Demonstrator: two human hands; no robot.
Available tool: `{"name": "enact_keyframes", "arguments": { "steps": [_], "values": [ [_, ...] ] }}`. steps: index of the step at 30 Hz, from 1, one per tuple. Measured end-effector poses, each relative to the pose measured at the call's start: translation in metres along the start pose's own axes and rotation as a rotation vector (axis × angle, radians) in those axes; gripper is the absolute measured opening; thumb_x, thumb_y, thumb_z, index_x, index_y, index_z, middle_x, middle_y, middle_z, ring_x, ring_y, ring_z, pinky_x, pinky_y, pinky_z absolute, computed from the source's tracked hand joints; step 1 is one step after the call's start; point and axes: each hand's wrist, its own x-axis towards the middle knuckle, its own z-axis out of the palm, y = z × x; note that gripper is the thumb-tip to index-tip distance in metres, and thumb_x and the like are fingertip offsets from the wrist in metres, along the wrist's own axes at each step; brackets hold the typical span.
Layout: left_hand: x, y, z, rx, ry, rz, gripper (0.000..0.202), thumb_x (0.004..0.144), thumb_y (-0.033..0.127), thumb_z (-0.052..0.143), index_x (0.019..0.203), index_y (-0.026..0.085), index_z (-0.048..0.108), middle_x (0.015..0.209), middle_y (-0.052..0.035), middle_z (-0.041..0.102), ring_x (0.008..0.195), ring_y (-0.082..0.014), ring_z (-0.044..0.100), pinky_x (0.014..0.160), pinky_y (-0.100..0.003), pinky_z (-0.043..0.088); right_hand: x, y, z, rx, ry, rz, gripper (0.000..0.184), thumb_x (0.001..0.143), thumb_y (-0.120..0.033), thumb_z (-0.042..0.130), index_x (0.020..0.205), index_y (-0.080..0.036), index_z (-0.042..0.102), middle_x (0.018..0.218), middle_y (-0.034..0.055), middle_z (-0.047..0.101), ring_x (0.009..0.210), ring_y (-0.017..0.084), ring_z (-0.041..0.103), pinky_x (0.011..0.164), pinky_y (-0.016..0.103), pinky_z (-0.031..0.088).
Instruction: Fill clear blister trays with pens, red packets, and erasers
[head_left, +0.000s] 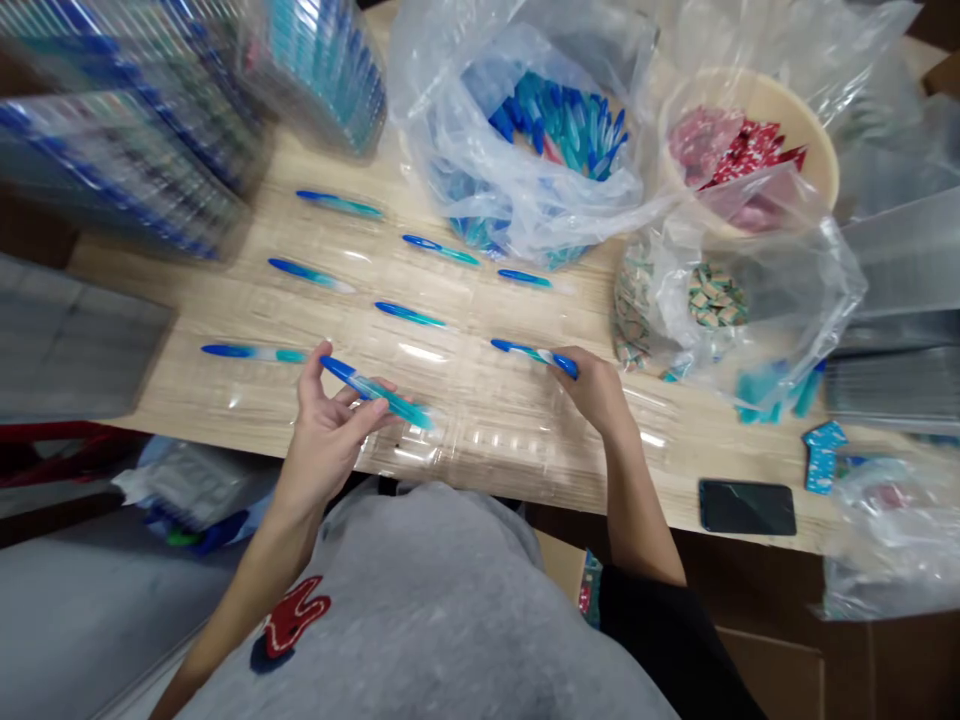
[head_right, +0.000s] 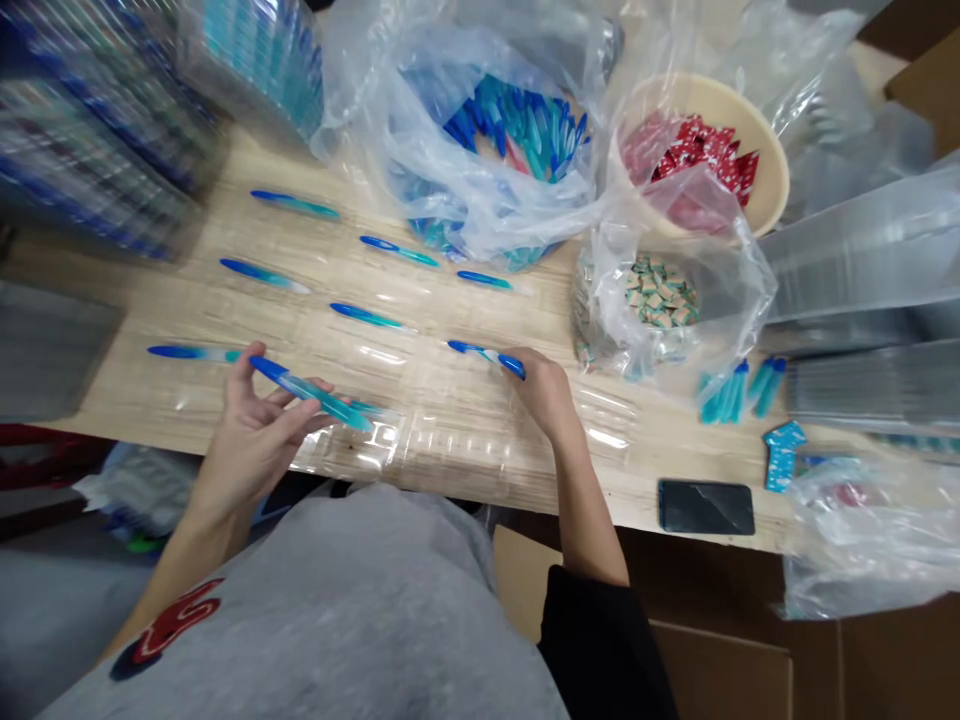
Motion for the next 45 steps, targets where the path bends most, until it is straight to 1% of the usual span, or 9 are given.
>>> {"name": "enact_keyframes", "arguments": {
  "steps": [10, 15, 20, 25, 30, 34, 39, 42, 45],
  "values": [
    [0.002, -0.012, 0.002, 0.142, 0.019, 0.076, 0.04, 0.076, 0.042, 0.072, 0.099, 0.024, 0.044, 0.078, 0.0026, 0.068, 0.066, -0.0136, 0.068, 0.06, -0.026, 0.056, 0.006, -0.005, 0.015, -0.268, -0.005, 0.008, 0.029, 0.087, -0.022, 0.056, 0.111, -0.027, 0.072, 0.101, 0.0086, 0.064, 0.078, 0.021, 0.064, 0.062, 0.029, 0.046],
    [-0.004, -0.037, 0.035, 0.344, -0.338, 0.051, 0.023, 0.079, 0.032, 0.067, 0.087, 0.019, 0.05, 0.089, -0.0023, 0.069, 0.076, -0.0142, 0.067, 0.071, -0.029, 0.055, -0.009, -0.006, 0.003, 0.134, 0.332, 0.066, 0.026, 0.084, -0.033, 0.061, 0.105, -0.021, 0.071, 0.091, 0.0059, 0.067, 0.085, 0.021, 0.063, 0.077, 0.035, 0.052],
    [-0.002, -0.059, 0.053, 0.614, -0.597, 0.385, 0.008, 0.091, 0.025, 0.055, 0.088, 0.019, 0.06, 0.089, -0.0026, 0.065, 0.087, -0.0143, 0.062, 0.079, -0.028, 0.049, -0.044, -0.008, -0.017, 0.501, 0.406, 0.364, 0.029, 0.078, -0.039, 0.065, 0.099, -0.02, 0.07, 0.066, -0.0027, 0.06, 0.051, 0.009, 0.048, 0.051, 0.026, 0.044],
    [0.003, -0.075, 0.057, 0.796, -0.494, 0.759, 0.011, 0.095, 0.024, 0.052, 0.09, 0.019, 0.059, 0.088, -0.0026, 0.068, 0.086, -0.0156, 0.061, 0.079, -0.031, 0.046, -0.079, 0.003, -0.023, 0.899, 0.448, 0.521, 0.032, 0.074, -0.037, 0.068, 0.101, -0.02, 0.067, 0.066, -0.0041, 0.055, 0.051, 0.007, 0.047, 0.043, 0.02, 0.036],
    [0.004, -0.084, 0.06, 1.129, -0.422, 0.937, 0.011, 0.091, 0.025, 0.058, 0.086, 0.019, 0.067, 0.101, -0.008, 0.07, 0.093, -0.0237, 0.059, 0.083, -0.04, 0.041, -0.091, -0.002, -0.019, 1.251, 0.177, 0.509, 0.043, 0.066, -0.023, 0.067, 0.109, -0.023, 0.064, 0.088, 0.0011, 0.065, 0.072, 0.013, 0.06, 0.058, 0.027, 0.051],
    [0.001, -0.068, 0.064, 0.957, -0.501, 0.745, 0.019, 0.095, 0.028, 0.052, 0.092, 0.019, 0.068, 0.107, -0.0099, 0.068, 0.1, -0.0243, 0.06, 0.087, -0.041, 0.045, -0.083, -0.026, -0.004, 1.452, -0.022, 0.427, 0.043, 0.067, -0.023, 0.069, 0.11, -0.025, 0.065, 0.097, 0.002, 0.069, 0.086, 0.016, 0.066, 0.083, 0.035, 0.055],
    [-0.013, -0.033, 0.078, 0.462, -0.712, 0.117, 0.02, 0.09, 0.036, 0.055, 0.1, 0.02, 0.062, 0.095, -0.0035, 0.069, 0.086, -0.0161, 0.066, 0.074, -0.028, 0.053, -0.068, -0.059, 0.013, 1.551, -0.08, 0.324, 0.036, 0.071, -0.028, 0.073, 0.106, -0.029, 0.065, 0.116, 0.0014, 0.069, 0.113, 0.021, 0.063, 0.107, 0.045, 0.044],
    [-0.017, -0.022, 0.081, 0.336, -0.678, -0.023, 0.019, 0.084, 0.036, 0.061, 0.094, 0.02, 0.059, 0.081, -0.0001, 0.067, 0.073, -0.0136, 0.065, 0.068, -0.027, 0.054, -0.064, -0.069, 0.014, 1.496, -0.102, 0.272, 0.034, 0.073, -0.034, 0.074, 0.106, -0.029, 0.066, 0.122, 0.0023, 0.066, 0.118, 0.022, 0.06, 0.105, 0.044, 0.046],
    [-0.018, -0.016, 0.075, 0.324, -0.564, -0.04, 0.02, 0.083, 0.035, 0.062, 0.096, 0.02, 0.06, 0.074, 0.001, 0.065, 0.062, -0.012, 0.062, 0.062, -0.026, 0.053, -0.064, -0.067, 0.009, 1.398, 0.008, 0.238, 0.029, 0.076, -0.04, 0.073, 0.102, -0.028, 0.068, 0.112, 0.0029, 0.069, 0.097, 0.019, 0.068, 0.082, 0.036, 0.058]
  ]
}}
